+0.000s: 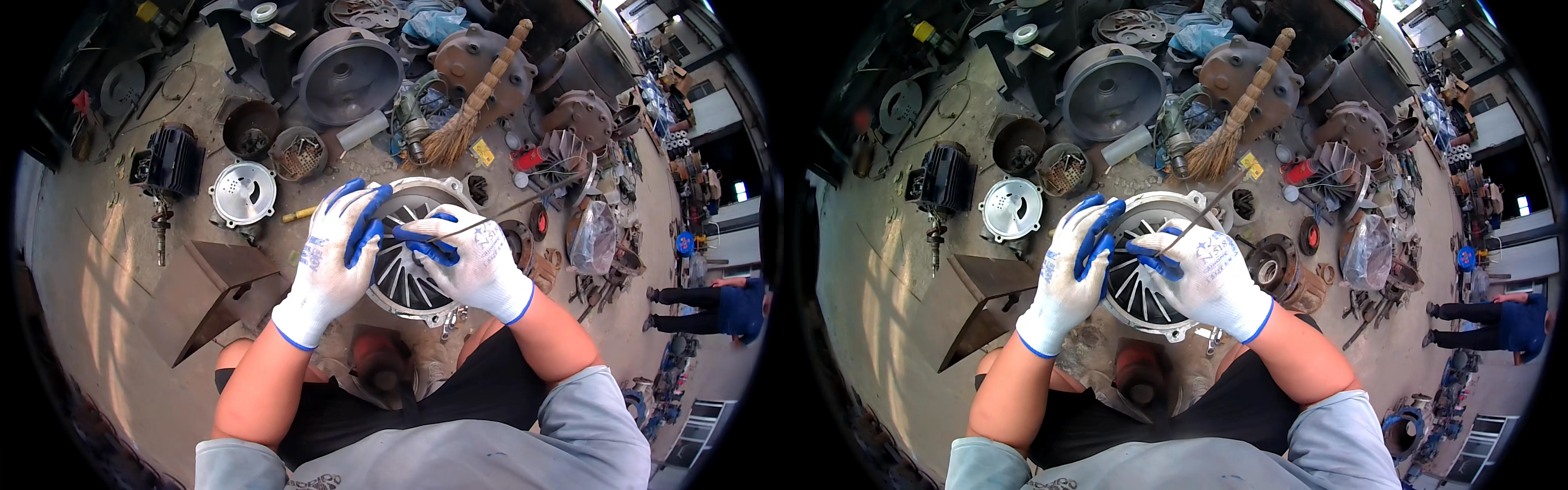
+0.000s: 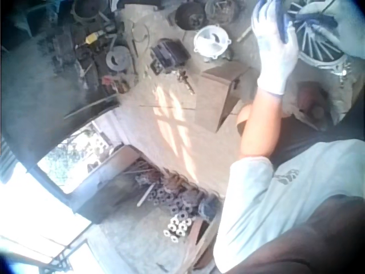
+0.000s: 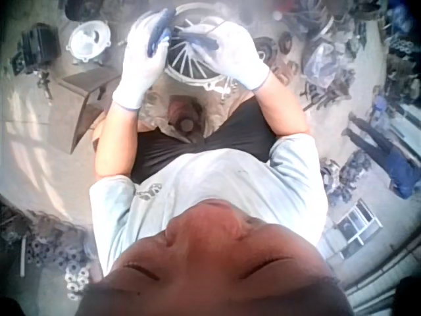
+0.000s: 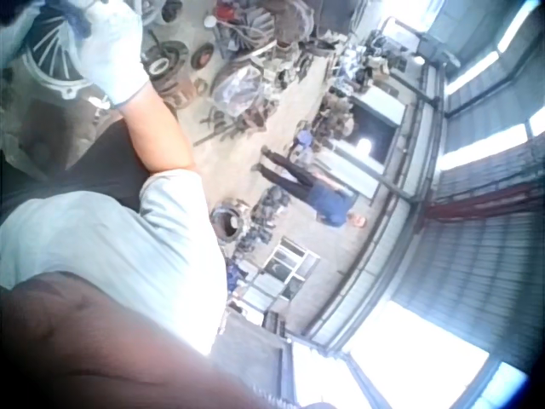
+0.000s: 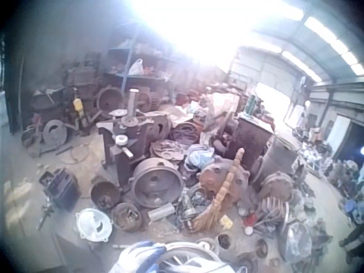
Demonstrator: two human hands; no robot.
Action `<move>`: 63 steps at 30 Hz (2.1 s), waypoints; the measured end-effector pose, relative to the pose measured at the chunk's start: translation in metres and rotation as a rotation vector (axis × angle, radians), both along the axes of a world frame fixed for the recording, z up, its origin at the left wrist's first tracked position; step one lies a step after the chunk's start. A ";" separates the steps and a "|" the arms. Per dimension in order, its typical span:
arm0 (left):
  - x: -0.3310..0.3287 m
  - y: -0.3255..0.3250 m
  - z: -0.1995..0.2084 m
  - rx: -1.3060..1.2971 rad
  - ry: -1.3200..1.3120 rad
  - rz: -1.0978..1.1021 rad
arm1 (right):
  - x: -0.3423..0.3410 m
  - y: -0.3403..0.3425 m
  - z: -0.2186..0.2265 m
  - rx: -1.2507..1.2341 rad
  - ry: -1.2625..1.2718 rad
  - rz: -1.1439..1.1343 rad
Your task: The person scrubs a circular metal part with a wire brush, then collects bolts into a container, measures a bolt with calipers, and walks through the workshop.
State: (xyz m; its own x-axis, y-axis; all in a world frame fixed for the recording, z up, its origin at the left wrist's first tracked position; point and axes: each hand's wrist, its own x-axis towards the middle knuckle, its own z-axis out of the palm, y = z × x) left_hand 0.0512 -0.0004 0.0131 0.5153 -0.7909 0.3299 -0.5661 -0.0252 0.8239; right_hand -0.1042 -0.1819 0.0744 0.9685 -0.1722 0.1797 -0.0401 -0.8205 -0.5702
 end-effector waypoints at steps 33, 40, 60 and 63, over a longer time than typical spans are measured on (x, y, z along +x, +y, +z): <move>-0.004 -0.006 -0.021 -0.043 -0.055 0.002 | -0.001 0.022 0.004 0.045 -0.081 -0.151; -0.011 0.001 -0.016 -0.083 -0.111 0.032 | -0.003 0.029 -0.001 0.026 -0.033 -0.035; -0.012 -0.005 -0.018 0.060 -0.199 0.026 | 0.000 0.029 -0.006 -0.033 -0.038 -0.010; -0.011 -0.006 -0.018 0.022 -0.215 0.031 | -0.005 0.029 -0.011 -0.087 -0.123 0.006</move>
